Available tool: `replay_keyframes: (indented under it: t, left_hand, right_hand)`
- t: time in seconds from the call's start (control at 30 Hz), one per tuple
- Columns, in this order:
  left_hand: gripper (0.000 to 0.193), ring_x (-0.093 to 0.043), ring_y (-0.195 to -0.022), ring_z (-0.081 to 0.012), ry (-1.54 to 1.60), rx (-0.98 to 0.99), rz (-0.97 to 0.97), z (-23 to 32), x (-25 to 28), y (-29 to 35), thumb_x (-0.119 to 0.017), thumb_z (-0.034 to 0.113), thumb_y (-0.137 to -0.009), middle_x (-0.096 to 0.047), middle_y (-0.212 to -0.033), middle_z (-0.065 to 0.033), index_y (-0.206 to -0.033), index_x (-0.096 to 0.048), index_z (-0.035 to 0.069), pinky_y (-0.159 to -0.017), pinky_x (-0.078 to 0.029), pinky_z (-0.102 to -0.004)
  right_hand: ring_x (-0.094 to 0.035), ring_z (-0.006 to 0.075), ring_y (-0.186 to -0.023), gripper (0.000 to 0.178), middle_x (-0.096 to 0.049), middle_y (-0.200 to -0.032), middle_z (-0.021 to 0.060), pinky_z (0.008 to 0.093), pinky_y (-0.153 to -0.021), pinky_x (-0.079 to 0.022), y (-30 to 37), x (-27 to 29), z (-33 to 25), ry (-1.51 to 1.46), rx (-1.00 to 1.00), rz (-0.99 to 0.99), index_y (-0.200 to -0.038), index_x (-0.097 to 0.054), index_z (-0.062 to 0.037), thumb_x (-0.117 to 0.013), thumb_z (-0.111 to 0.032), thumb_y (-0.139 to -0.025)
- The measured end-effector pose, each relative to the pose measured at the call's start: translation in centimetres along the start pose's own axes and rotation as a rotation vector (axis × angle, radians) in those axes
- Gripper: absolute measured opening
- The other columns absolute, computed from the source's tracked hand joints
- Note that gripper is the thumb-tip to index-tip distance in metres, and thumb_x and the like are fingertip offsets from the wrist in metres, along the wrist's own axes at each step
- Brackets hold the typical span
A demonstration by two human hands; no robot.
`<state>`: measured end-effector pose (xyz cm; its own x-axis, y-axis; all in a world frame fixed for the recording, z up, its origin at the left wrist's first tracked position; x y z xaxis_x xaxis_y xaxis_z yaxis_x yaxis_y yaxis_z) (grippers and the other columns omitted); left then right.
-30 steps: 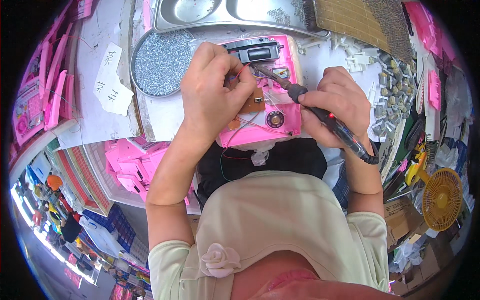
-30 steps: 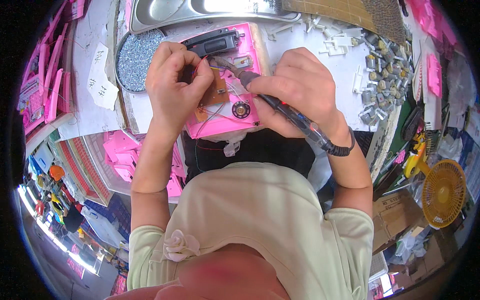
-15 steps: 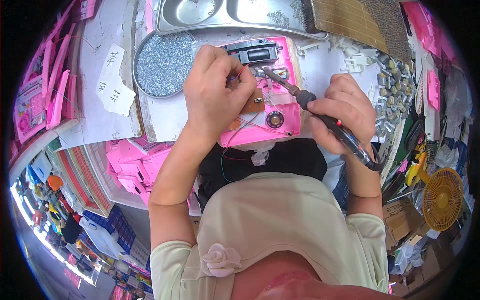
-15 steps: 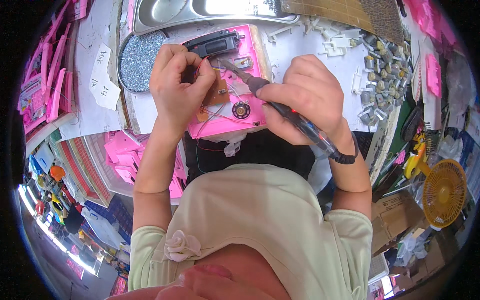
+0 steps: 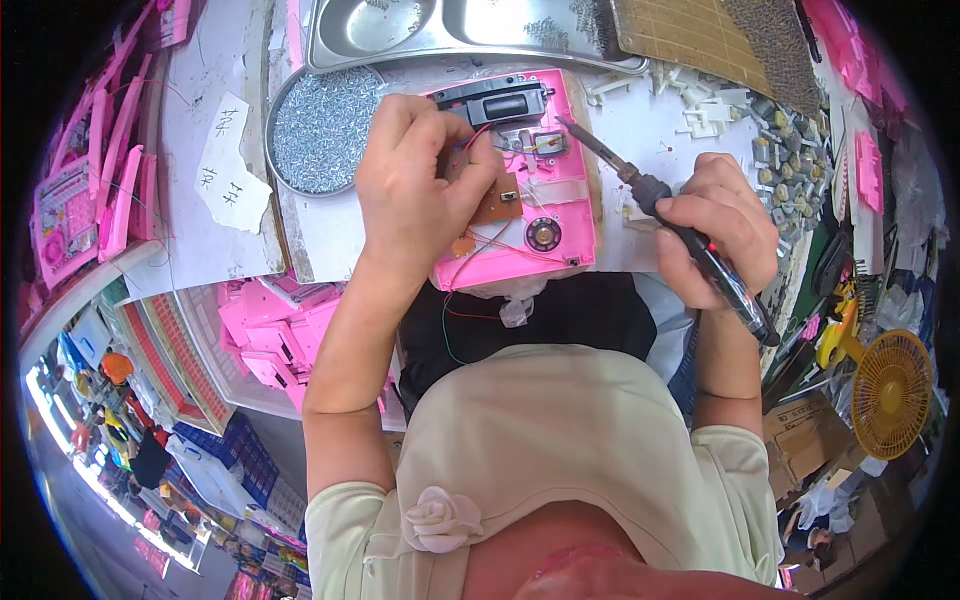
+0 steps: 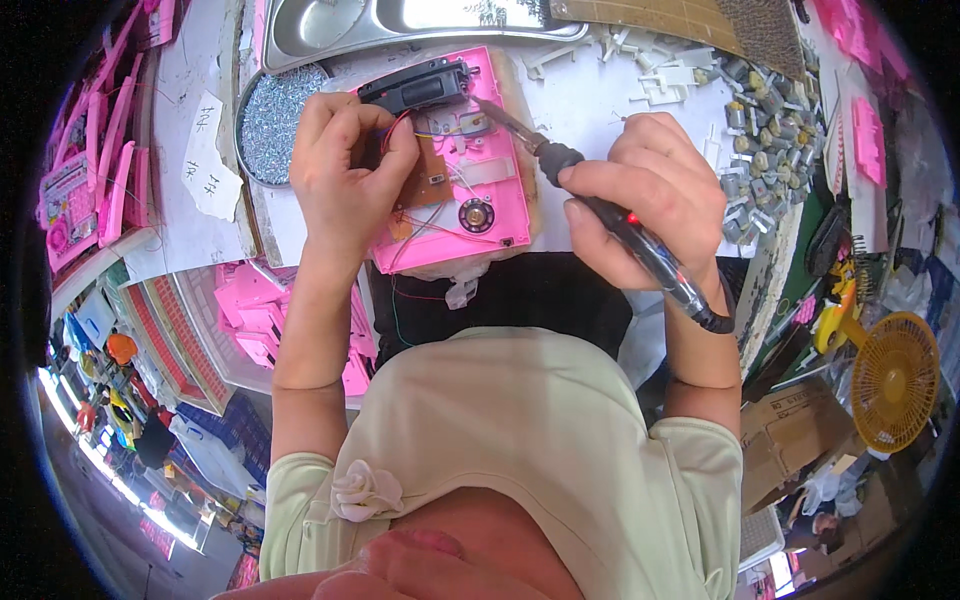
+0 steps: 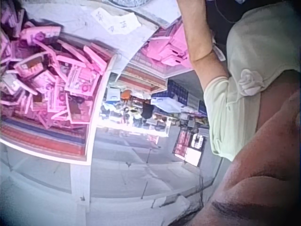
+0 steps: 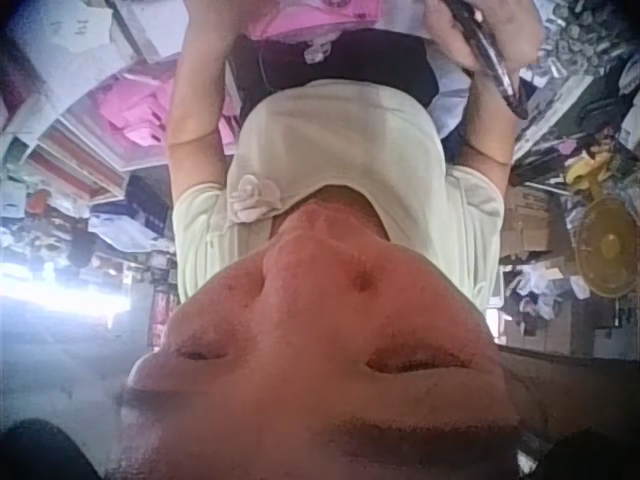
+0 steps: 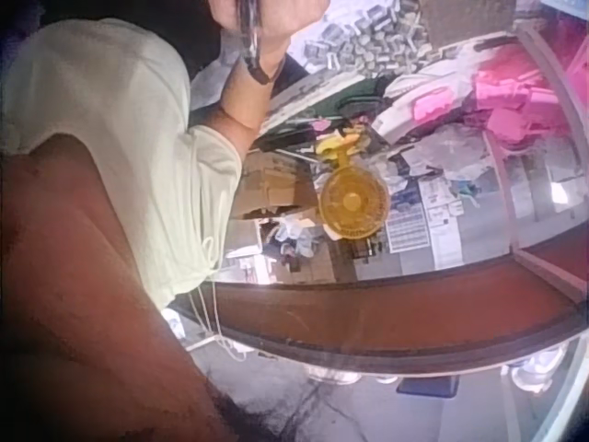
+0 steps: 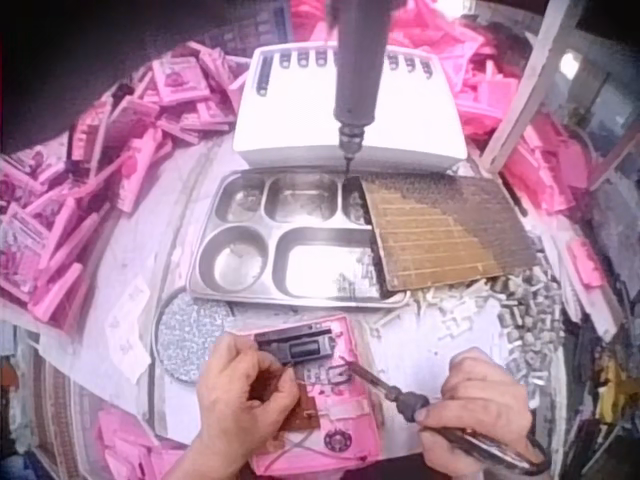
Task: Assembling a pink plastic toy component, including soldering internal wires and securing the back panel with screws.
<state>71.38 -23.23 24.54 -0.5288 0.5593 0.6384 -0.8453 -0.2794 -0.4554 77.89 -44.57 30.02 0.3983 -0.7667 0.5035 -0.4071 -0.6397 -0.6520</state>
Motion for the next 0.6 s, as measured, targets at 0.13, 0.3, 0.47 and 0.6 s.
replay_keyframes:
  t: [0.13,0.3,0.47,0.6]
  left_hand:
    - [0.029,-0.060,-0.077,-0.0255,0.006,0.000,0.003,1.2,1.7,0.6,-0.082,0.006,-0.071,-0.058,-0.093,-0.0097,-0.096,-0.068,0.006,-0.062,-0.052,-0.0360]
    - [0.033,-0.065,-0.088,-0.0275,0.090,-0.197,-0.431,5.8,-2.4,1.4,-0.081,0.010,-0.072,-0.064,-0.103,-0.0087,-0.103,-0.070,0.008,-0.074,-0.053,-0.0400]
    - [0.023,-0.069,-0.085,-0.0259,0.121,-0.243,-0.473,4.9,-3.9,1.5,-0.079,0.004,-0.079,-0.069,-0.094,-0.0088,-0.101,-0.072,0.005,-0.070,-0.056,-0.0342]
    - [0.013,-0.069,-0.079,-0.0159,0.370,0.261,-0.521,1.3,-4.3,1.4,-0.076,0.000,-0.085,-0.071,-0.090,-0.0072,-0.097,-0.072,0.000,-0.070,-0.054,-0.0281]
  right_hand:
    - [-0.050,0.0238,-0.056,0.031,-0.056,-0.065,0.0076,0.0346,-0.055,-0.040,0.5,1.5,0.2,0.023,-0.021,0.021,-0.098,-0.067,0.0010,-0.074,0.002,-0.068]
    - [-0.052,0.0243,-0.056,0.029,-0.059,-0.066,0.0091,0.0348,-0.056,-0.042,0.4,1.9,0.1,0.022,-0.011,0.035,-0.098,-0.067,0.0025,-0.074,0.002,-0.070]
    - [-0.055,0.0241,-0.059,0.031,-0.062,-0.069,0.0101,0.0345,-0.057,-0.044,0.7,2.5,-0.1,0.023,-0.030,0.045,-0.101,-0.068,0.0030,-0.075,0.003,-0.071]
    - [-0.057,0.0237,-0.063,0.033,-0.065,-0.075,0.0108,0.0338,-0.058,-0.045,1.5,2.3,1.0,-0.053,-0.151,0.140,-0.103,-0.069,0.0035,-0.076,0.005,-0.070]
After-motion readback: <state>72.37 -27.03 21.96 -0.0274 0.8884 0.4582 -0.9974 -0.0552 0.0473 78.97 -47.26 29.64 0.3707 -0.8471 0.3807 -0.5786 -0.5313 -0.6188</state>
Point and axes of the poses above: each hand's wrist, its own y-axis away from the middle knuckle, its own x-axis out of the back of the hand, z = x × y, the point moved 10 cm from there along -y, towards the middle knuckle
